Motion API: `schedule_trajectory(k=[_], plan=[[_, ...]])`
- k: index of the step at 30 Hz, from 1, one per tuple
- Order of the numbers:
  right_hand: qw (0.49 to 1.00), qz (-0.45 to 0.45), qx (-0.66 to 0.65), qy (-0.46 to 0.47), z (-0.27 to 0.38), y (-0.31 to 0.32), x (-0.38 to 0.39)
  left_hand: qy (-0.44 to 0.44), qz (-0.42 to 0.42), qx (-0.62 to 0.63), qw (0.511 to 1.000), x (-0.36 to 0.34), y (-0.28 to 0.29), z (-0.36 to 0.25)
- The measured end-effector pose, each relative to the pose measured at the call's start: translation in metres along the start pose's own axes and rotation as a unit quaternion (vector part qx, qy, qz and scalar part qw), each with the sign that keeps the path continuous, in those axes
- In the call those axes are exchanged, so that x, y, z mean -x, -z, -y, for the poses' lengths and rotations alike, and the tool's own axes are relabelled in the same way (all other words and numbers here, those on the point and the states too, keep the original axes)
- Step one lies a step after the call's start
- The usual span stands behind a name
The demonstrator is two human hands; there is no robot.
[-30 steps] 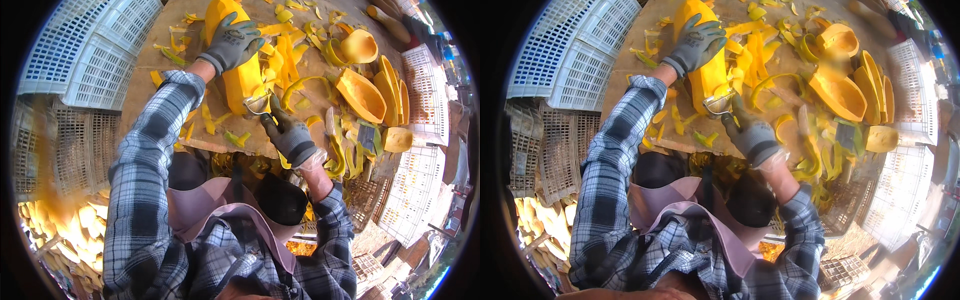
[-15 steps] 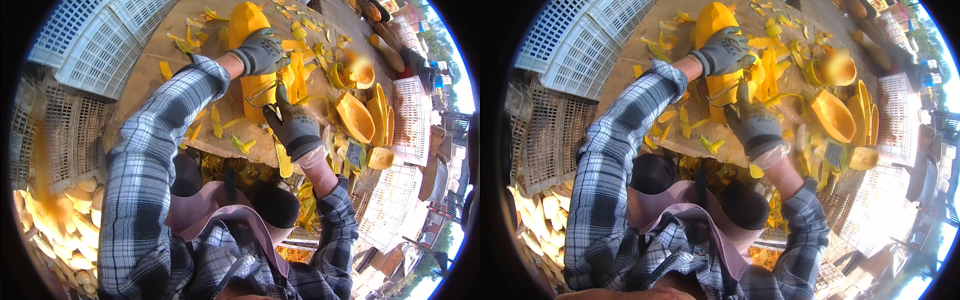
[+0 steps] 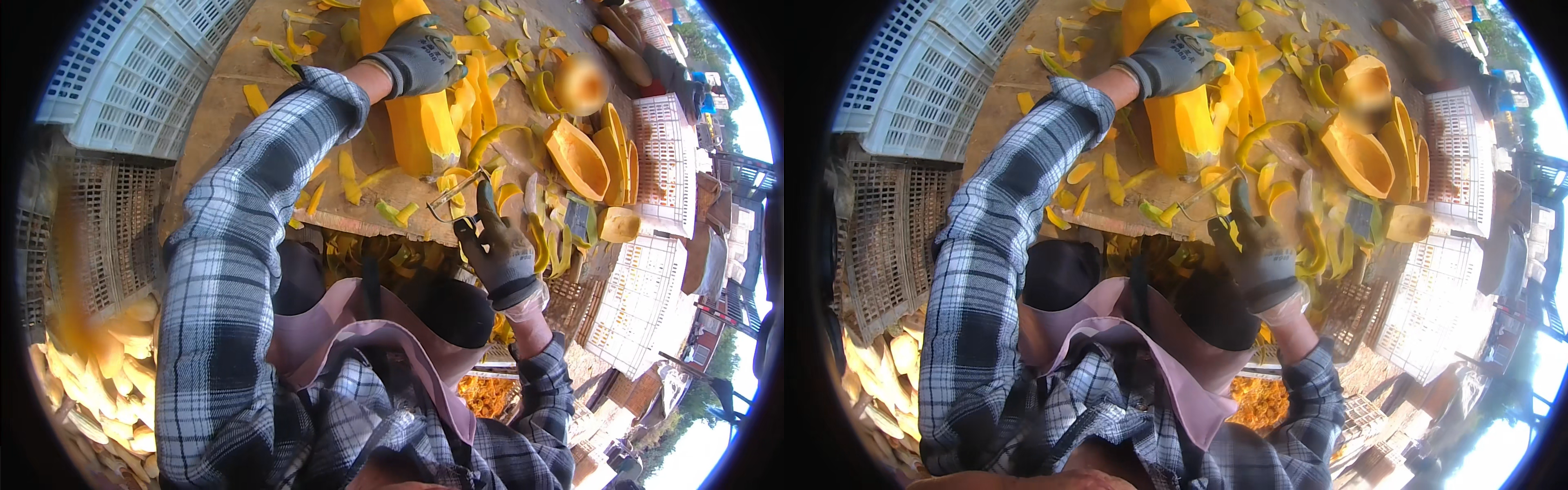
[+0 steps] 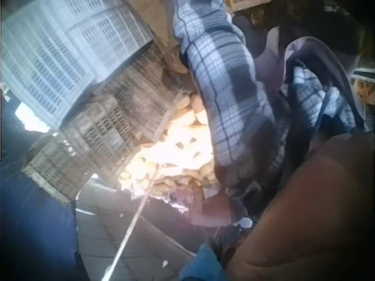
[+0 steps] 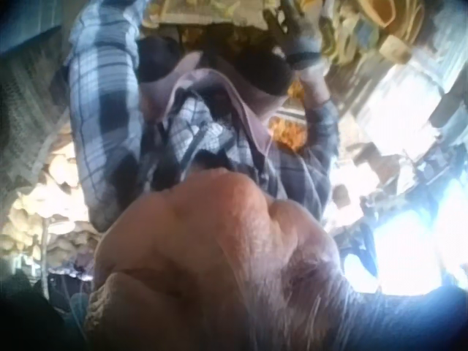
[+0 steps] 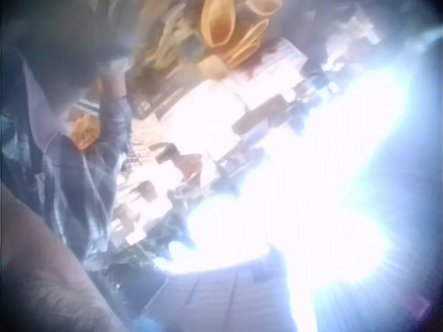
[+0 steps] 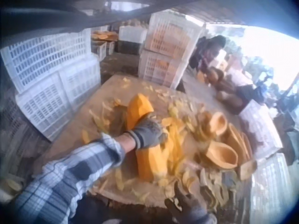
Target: The person peels a large yellow papaya using a peeler, then cuts it into halves and quarters with a knife. The person removes the seeds and places the cut pieces on the table.
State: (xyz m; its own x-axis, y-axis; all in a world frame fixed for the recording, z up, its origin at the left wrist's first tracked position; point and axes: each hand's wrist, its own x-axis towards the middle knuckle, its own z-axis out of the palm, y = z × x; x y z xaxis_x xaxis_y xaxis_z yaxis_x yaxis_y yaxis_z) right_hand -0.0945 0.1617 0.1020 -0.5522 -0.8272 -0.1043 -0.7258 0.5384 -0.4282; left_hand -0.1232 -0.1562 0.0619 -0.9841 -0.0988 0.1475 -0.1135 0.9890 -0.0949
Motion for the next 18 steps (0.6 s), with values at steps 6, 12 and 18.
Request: schedule_trajectory(k=[6,12,18], plan=[[0.990,-0.094,-0.007,0.107,-0.002,-0.053,-0.058,0.013,0.015,-0.023,1.000,-0.002,0.004,-0.003],[0.986,-0.115,-0.063,0.108,-0.010,-0.068,-0.058,-0.028,-0.066,0.105,0.992,0.005,-0.012,0.014],[0.980,-0.143,-0.067,0.123,-0.027,-0.085,-0.053,-0.041,-0.051,0.053,0.996,0.003,-0.013,0.011]])
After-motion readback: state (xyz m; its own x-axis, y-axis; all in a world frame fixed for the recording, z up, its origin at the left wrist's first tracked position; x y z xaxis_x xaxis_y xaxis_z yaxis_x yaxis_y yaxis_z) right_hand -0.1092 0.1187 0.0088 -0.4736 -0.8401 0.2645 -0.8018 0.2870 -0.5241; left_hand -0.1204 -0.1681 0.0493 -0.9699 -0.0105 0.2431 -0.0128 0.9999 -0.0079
